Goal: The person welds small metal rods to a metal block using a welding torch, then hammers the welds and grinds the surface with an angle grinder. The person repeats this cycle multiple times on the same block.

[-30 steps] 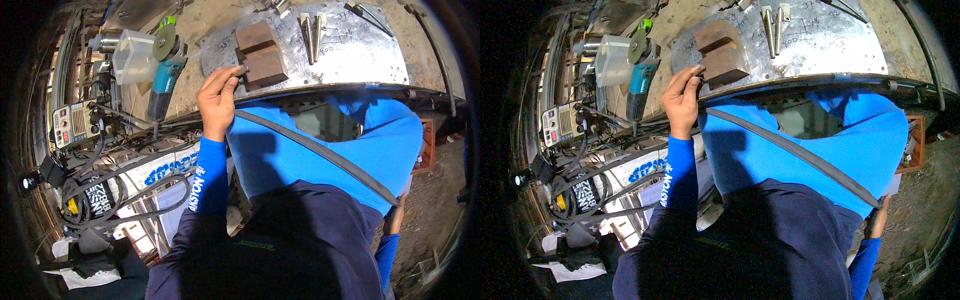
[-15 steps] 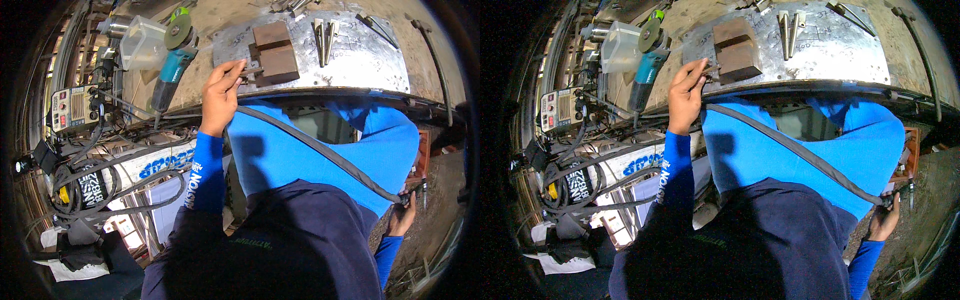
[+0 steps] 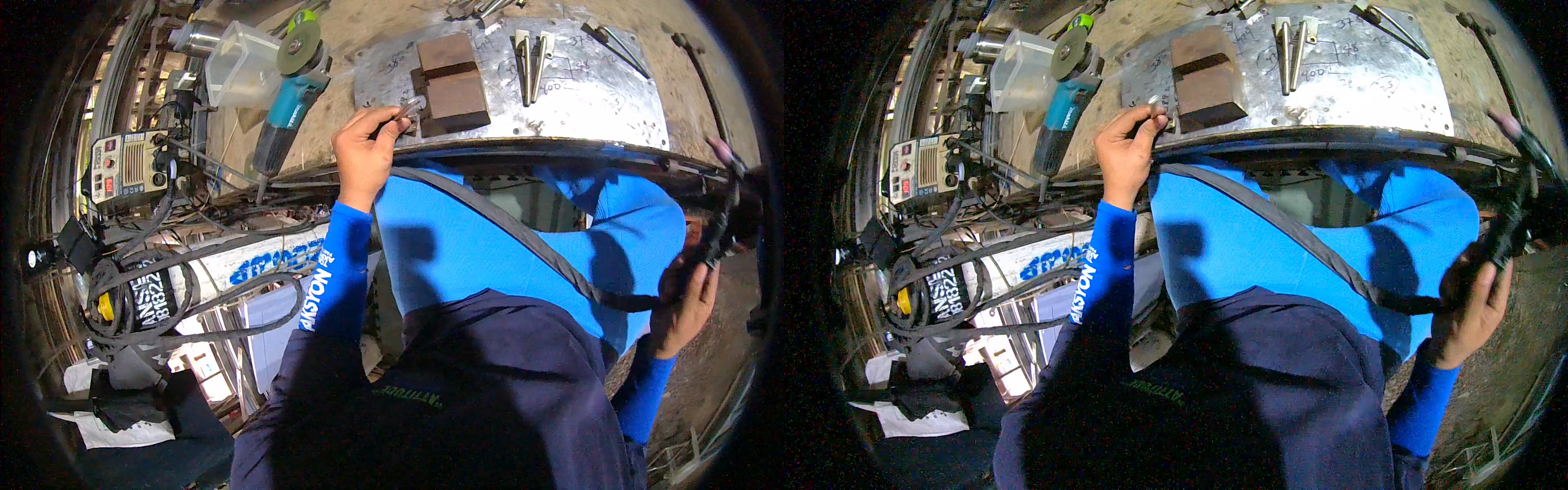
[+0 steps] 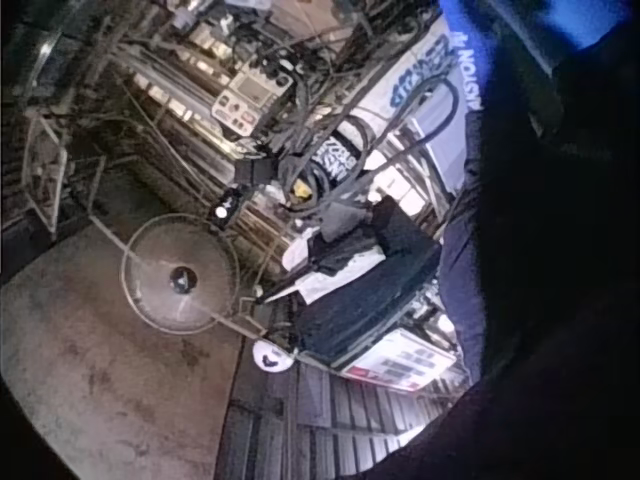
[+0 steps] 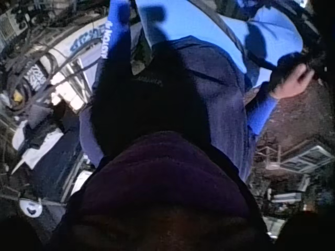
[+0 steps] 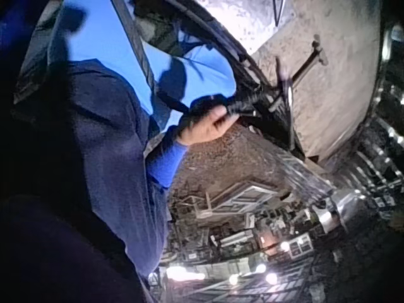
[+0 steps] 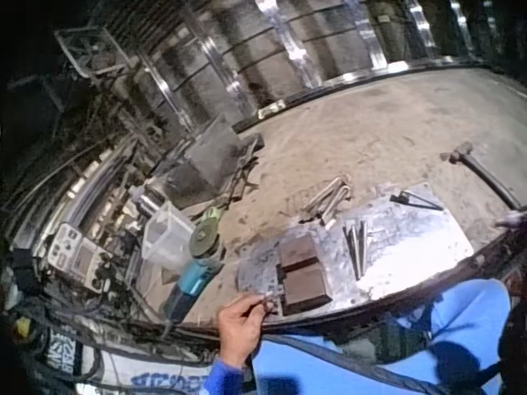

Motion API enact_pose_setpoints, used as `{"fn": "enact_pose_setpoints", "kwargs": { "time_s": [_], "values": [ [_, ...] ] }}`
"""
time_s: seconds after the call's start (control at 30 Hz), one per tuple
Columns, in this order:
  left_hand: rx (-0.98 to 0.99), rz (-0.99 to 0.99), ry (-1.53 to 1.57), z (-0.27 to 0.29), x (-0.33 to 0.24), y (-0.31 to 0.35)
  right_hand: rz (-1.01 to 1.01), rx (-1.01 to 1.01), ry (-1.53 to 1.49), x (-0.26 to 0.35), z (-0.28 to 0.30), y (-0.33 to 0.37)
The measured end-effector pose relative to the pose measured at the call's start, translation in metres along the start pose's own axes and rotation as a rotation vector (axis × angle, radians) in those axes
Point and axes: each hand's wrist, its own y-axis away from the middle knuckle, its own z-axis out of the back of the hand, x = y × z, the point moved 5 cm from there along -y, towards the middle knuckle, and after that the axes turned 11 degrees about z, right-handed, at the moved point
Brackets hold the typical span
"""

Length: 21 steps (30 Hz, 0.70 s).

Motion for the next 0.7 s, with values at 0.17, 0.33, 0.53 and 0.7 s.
{"fn": "enact_pose_setpoints", "kwargs": {
  "time_s": [0.17, 0.33, 0.53, 0.7],
  "values": [
    [-0.011, -0.149, -0.060, -0.011, 0.000, -0.003, 0.093, 0.147, 0.012, 0.021, -0.086, -0.002],
    [0.028, -0.161, -0.033, -0.008, -0.008, -0.003, 0.094, 0.411, 0.049, 0.047, -0.147, -0.012],
    [-0.010, -0.194, -0.070, -0.013, -0.011, -0.002, 0.238, 0.413, 0.125, 0.050, -0.168, -0.018],
    [-0.025, -0.190, -0.095, -0.014, -0.011, 0.001, 0.183, 0.323, 0.038, 0.050, -0.164, -0.019]
  ]
}}
